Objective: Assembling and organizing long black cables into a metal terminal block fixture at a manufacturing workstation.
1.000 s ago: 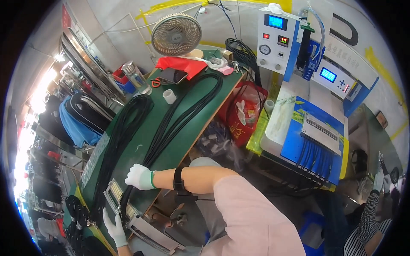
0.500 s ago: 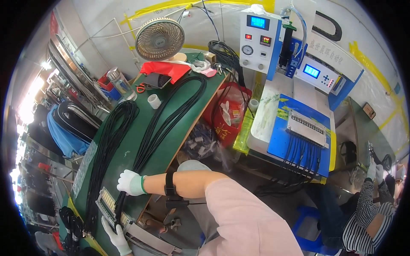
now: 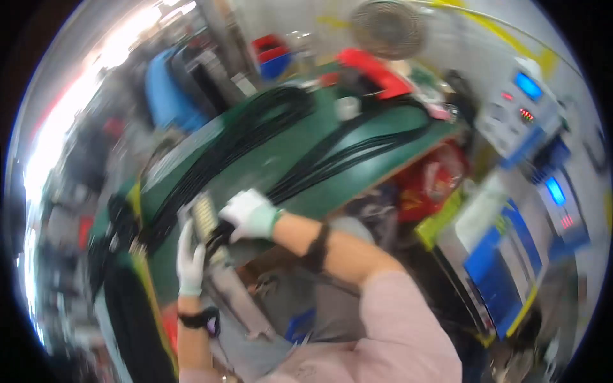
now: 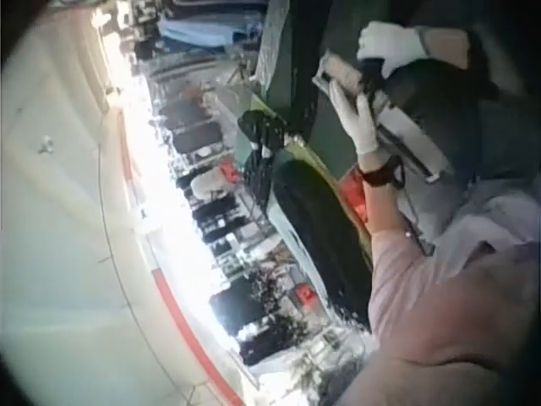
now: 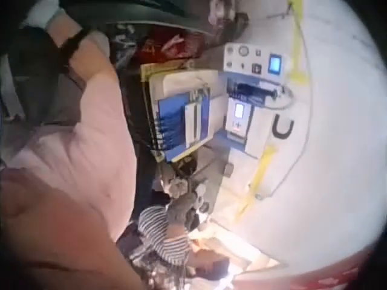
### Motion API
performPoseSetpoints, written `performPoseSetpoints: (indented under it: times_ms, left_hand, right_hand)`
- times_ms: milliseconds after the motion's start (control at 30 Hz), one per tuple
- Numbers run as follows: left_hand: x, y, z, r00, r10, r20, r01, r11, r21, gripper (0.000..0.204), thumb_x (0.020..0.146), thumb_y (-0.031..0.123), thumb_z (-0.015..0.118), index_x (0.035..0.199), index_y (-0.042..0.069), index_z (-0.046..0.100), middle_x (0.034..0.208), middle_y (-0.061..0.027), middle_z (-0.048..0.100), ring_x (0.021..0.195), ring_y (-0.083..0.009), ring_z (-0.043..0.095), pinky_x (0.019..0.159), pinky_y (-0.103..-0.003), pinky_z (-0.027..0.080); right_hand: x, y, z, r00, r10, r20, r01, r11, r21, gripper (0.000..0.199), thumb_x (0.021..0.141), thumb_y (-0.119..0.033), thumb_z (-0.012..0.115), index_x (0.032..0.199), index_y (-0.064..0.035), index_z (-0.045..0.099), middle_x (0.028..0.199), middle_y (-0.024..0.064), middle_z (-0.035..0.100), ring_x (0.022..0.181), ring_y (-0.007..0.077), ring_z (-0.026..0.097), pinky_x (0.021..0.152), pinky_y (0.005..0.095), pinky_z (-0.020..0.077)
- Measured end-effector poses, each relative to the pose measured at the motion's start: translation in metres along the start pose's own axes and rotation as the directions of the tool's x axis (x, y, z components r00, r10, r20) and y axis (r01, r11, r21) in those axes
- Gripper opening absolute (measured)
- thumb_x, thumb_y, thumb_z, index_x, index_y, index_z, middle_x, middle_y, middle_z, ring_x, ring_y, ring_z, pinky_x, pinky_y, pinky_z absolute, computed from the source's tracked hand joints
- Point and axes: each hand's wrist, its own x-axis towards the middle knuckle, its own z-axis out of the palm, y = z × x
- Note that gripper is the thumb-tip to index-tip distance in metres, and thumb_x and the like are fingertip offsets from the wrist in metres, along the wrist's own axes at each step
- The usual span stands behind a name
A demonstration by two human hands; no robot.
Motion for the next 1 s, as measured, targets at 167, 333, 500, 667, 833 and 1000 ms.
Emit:
performPoseSetpoints:
  times_ms: [167, 333, 500, 667, 833, 1000]
  left_hand:
    - [-0.007, -0.016, -0.010, 0.911, -0.249, -0.329, 0.155, 0.946, -0.286, 0.041, 0.099, 0.011, 0.050, 0.136, -0.006, 0.047, 0.134, -0.0156, 0.054, 0.125, -0.0232, 0.051, 0.108, -0.033, 0.036]
    - [-0.016, -0.012, -0.015, 0.867, -0.309, -0.392, 0.219, 0.941, -0.257, 0.037, 0.099, 0.014, 0.051, 0.130, -0.006, 0.053, 0.127, -0.0147, 0.060, 0.117, -0.0214, 0.056, 0.104, -0.031, 0.040]
    - [-0.019, -0.013, -0.015, 0.868, -0.336, -0.365, 0.263, 0.935, -0.236, 0.036, 0.099, 0.016, 0.053, 0.127, -0.005, 0.056, 0.122, -0.0144, 0.063, 0.113, -0.0206, 0.059, 0.101, -0.031, 0.043]
    - [-0.018, -0.017, -0.013, 0.886, -0.337, -0.319, 0.290, 0.939, -0.187, 0.034, 0.099, 0.016, 0.052, 0.125, -0.005, 0.057, 0.118, -0.0118, 0.064, 0.111, -0.0174, 0.058, 0.098, -0.029, 0.043]
    - [-0.014, -0.010, -0.018, 0.872, -0.360, -0.332, 0.316, 0.932, -0.178, 0.028, 0.097, 0.017, 0.055, 0.116, -0.002, 0.063, 0.115, -0.0135, 0.065, 0.109, -0.0215, 0.059, 0.097, -0.032, 0.044]
    - [-0.015, 0.004, -0.021, 0.929, 0.007, -0.369, 0.073, 0.976, 0.203, 0.016, 0.088, 0.017, 0.065, 0.092, 0.002, 0.066, 0.109, -0.0173, 0.065, 0.107, -0.0318, 0.058, 0.095, -0.039, 0.044]
  right_hand:
    - [0.020, 0.009, -0.012, 0.888, 0.178, 0.424, -0.280, 0.940, 0.193, 0.041, 0.068, -0.040, 0.078, 0.096, -0.0114, 0.069, 0.089, 0.0114, 0.068, 0.086, 0.0316, 0.065, 0.076, 0.0417, 0.0508]
    - [0.029, 0.032, 0.026, 0.968, 0.250, 0.035, -0.251, 0.945, 0.211, 0.039, 0.071, -0.037, 0.078, 0.097, -0.0100, 0.068, 0.093, 0.0112, 0.068, 0.093, 0.0300, 0.063, 0.081, 0.0406, 0.0493]
    - [0.027, 0.022, 0.014, 0.974, 0.127, -0.190, -0.116, 0.991, 0.067, 0.033, 0.073, -0.035, 0.076, 0.097, -0.0120, 0.070, 0.092, 0.0091, 0.067, 0.092, 0.0297, 0.061, 0.083, 0.0394, 0.0478]
    - [0.018, 0.001, 0.008, 0.987, -0.097, 0.129, 0.091, 0.995, 0.051, 0.023, 0.075, -0.029, 0.075, 0.091, -0.0125, 0.071, 0.083, 0.0081, 0.064, 0.088, 0.0298, 0.059, 0.080, 0.0387, 0.0470]
    - [0.029, 0.015, 0.019, 0.998, 0.041, -0.045, -0.037, 0.996, 0.084, 0.012, 0.076, -0.021, 0.074, 0.083, -0.0120, 0.071, 0.076, 0.0071, 0.062, 0.083, 0.0293, 0.058, 0.077, 0.0395, 0.0464]
    - [0.023, 0.006, 0.015, 0.999, -0.022, -0.029, 0.029, 0.959, 0.281, 0.012, 0.075, -0.020, 0.074, 0.081, -0.0103, 0.070, 0.079, 0.0074, 0.064, 0.084, 0.0293, 0.059, 0.077, 0.0403, 0.0461]
